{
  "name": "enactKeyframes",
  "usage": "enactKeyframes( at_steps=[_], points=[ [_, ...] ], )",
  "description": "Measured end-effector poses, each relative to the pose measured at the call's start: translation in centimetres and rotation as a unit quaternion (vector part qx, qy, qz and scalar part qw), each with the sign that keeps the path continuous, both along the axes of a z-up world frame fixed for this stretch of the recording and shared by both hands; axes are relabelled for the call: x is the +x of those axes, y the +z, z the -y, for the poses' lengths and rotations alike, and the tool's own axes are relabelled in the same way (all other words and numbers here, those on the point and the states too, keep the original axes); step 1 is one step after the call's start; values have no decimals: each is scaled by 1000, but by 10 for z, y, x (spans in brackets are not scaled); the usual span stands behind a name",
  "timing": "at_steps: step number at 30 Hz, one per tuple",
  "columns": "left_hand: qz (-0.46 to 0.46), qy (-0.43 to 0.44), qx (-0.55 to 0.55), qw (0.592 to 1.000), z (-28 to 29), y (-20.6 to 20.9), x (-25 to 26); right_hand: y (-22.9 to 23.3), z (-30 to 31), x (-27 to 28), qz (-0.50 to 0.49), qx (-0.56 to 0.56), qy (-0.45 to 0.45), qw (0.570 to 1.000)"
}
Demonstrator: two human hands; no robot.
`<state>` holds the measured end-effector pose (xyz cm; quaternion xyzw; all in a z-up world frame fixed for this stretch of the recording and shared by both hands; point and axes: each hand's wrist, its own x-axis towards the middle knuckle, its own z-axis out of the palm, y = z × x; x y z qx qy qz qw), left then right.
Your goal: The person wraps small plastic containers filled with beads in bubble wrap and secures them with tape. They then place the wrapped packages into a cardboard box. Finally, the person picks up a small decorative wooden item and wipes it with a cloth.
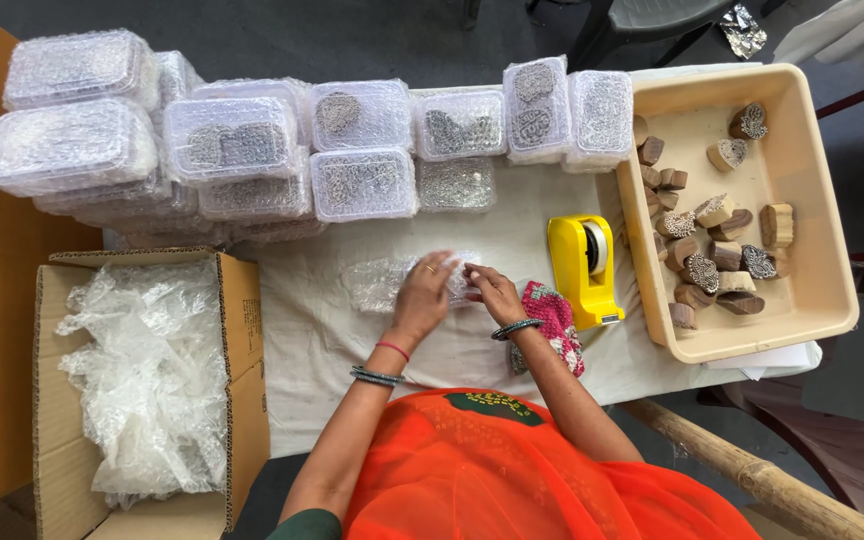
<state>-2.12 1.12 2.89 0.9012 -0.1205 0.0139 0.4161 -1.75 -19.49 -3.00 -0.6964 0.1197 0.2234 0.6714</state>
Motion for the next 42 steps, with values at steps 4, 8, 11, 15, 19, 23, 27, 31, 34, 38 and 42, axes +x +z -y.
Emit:
enactKeyframes(
  at_steps=[4, 8, 11, 15, 19, 23, 27, 31, 34, 38, 42],
  points=[
    [41, -77, 90, 992, 0, -12, -24, -6, 2, 1, 45, -50, 37, 997],
    [37, -64, 180, 981, -6, -25, -34, 9, 5, 0, 120, -125, 41, 984],
    [48, -59, 189, 979, -8, -24, -36, 36, 6, 0, 201, -230, 39, 951],
    [36, -64, 195, 978, -6, -27, -36, 58, 2, 2, 283, -325, 99, 897],
    [42, -58, 194, 978, -2, -15, -41, 57, -7, 1, 335, -374, 180, 846],
    [43, -45, 223, 973, 6, -3, -61, 64, -15, 3, 310, -415, 233, 823],
    [56, -123, 232, 963, 12, -7, -69, 73, -19, 13, 281, -446, 261, 809],
    [21, -98, 278, 955, 7, -15, -62, 64, -18, 15, 299, -461, 276, 789],
    [23, -99, 310, 945, 5, -16, -62, 61, -19, 15, 340, -447, 276, 780],
    [8, -83, 321, 943, 7, -17, -65, 73, -27, 11, 336, -425, 270, 796],
    [12, -68, 345, 936, 10, -12, -67, 72, -31, 15, 339, -446, 276, 781]
  ],
)
